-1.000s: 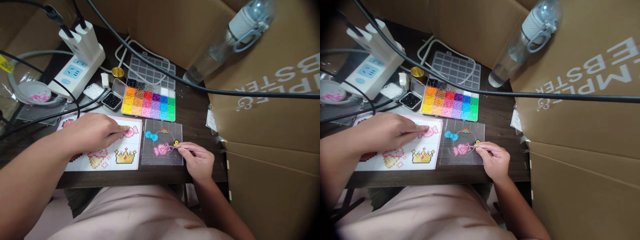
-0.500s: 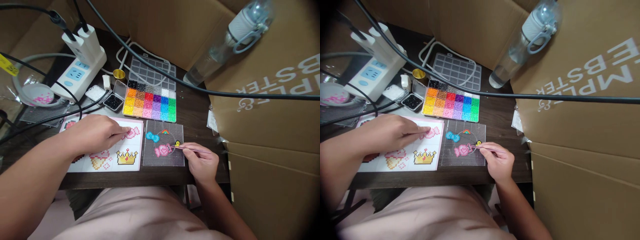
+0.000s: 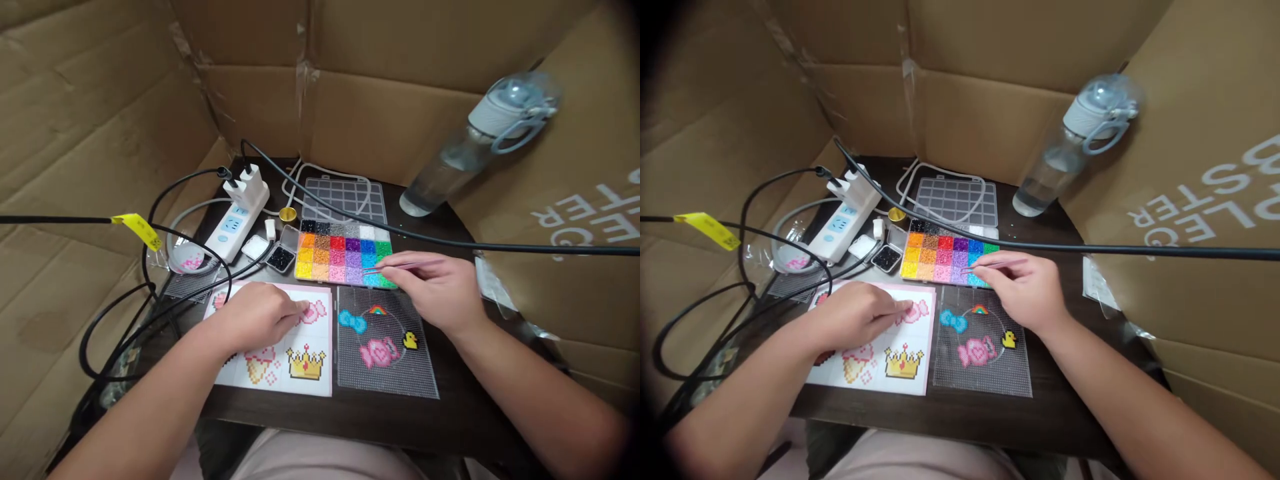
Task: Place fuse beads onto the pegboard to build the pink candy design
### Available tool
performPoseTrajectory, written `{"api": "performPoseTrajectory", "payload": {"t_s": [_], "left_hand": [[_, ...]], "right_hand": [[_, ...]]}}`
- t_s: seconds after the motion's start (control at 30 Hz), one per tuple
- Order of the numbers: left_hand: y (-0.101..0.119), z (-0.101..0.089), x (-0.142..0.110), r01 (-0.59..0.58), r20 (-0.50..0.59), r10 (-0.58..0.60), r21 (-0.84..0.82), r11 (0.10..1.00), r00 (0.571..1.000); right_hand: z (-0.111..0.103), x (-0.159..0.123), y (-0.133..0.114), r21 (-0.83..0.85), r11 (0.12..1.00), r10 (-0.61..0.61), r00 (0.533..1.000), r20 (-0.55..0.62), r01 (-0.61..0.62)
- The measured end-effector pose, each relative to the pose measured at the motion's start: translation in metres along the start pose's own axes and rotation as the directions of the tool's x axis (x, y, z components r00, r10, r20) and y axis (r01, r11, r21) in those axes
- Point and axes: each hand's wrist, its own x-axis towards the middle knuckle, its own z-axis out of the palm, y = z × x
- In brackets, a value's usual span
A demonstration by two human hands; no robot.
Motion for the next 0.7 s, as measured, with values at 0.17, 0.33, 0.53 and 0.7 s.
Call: {"api": "performPoseTrajectory", "payload": {"t_s": [0.17, 0.33, 0.53, 0.7], "left_hand": [[-0.002, 0.002, 0.001, -0.015, -0.004, 0.015, 0.005, 1.000, 1.000], [-0.001, 0.002, 0.000, -0.006, 0.005, 0.006, 0.006, 1.000, 1.000], [0.001, -0.002, 0.001, 0.017, 0.019, -0.017, -0.010, 1.000, 1.000], [0.000, -0.001, 0.000, 0.010, 0.002, -0.010, -0.022, 1.000, 1.000]], "right_hand": [[0.033, 0.008, 0.002, 0.054, 0.994, 0.095, 0.994, 0.048, -0.098], [0.042, 0.002, 0.008, 0.094, 0.986, 0.134, 0.991, 0.024, -0.136], [0.043, 0.002, 0.010, 0.093, 0.983, 0.158, 0.987, 0.035, -0.161], [0.043, 0.003, 0.011, 0.098, 0.982, 0.161, 0.986, 0.039, -0.164]]}}
